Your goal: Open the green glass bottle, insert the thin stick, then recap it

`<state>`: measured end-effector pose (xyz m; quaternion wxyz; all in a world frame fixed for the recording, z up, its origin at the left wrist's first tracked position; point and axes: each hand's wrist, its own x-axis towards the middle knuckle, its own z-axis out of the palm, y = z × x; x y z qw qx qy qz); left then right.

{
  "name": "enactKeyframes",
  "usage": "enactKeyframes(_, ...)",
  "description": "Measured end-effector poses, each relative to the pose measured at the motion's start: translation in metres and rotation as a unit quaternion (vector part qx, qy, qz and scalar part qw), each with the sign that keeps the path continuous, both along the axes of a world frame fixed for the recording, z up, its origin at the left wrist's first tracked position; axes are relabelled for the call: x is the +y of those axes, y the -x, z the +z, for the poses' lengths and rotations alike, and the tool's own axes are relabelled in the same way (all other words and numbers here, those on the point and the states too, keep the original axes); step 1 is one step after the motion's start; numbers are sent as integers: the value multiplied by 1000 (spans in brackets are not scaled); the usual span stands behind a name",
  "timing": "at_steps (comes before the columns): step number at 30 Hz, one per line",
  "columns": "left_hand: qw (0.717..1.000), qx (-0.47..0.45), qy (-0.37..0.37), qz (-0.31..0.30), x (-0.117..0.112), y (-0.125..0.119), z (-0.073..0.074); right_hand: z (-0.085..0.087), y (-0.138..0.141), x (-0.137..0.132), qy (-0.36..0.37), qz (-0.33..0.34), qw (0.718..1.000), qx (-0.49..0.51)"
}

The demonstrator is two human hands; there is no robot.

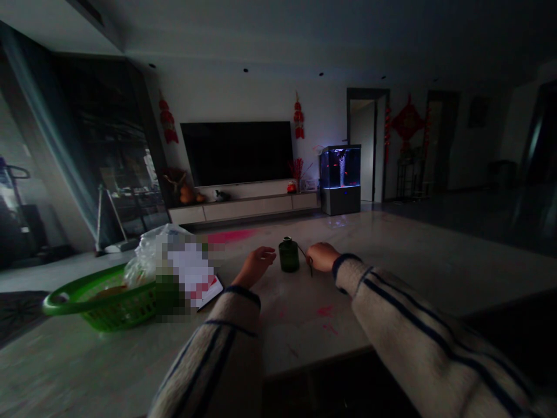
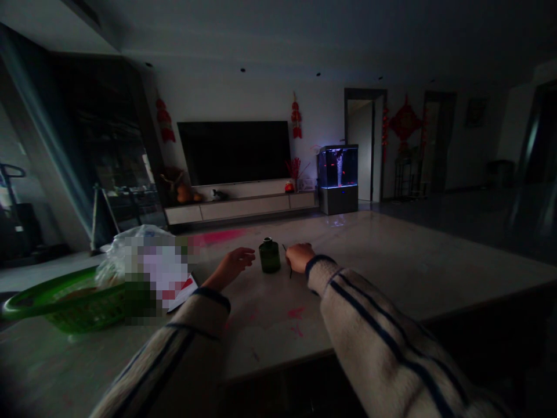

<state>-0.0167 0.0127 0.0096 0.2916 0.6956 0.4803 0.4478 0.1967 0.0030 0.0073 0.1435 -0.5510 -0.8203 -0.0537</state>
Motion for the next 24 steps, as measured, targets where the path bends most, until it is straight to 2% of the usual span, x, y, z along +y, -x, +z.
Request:
enactKeyframes(5,1000,12,4,-1,1,0,0,1,1,-1,-19,-8,1000,-21)
enactKeyframes(11,1000,7,10,-9,0,0,0,1,2,-1,-48,-23,989,-140)
enactKeyframes(18,1000,8,9,-6,0,0,0,-5,2,6,-96,31,977,-191)
enactKeyframes(24,1000,2,18,-13,-1,0,0,-7,2,10,-115,43,969,-214)
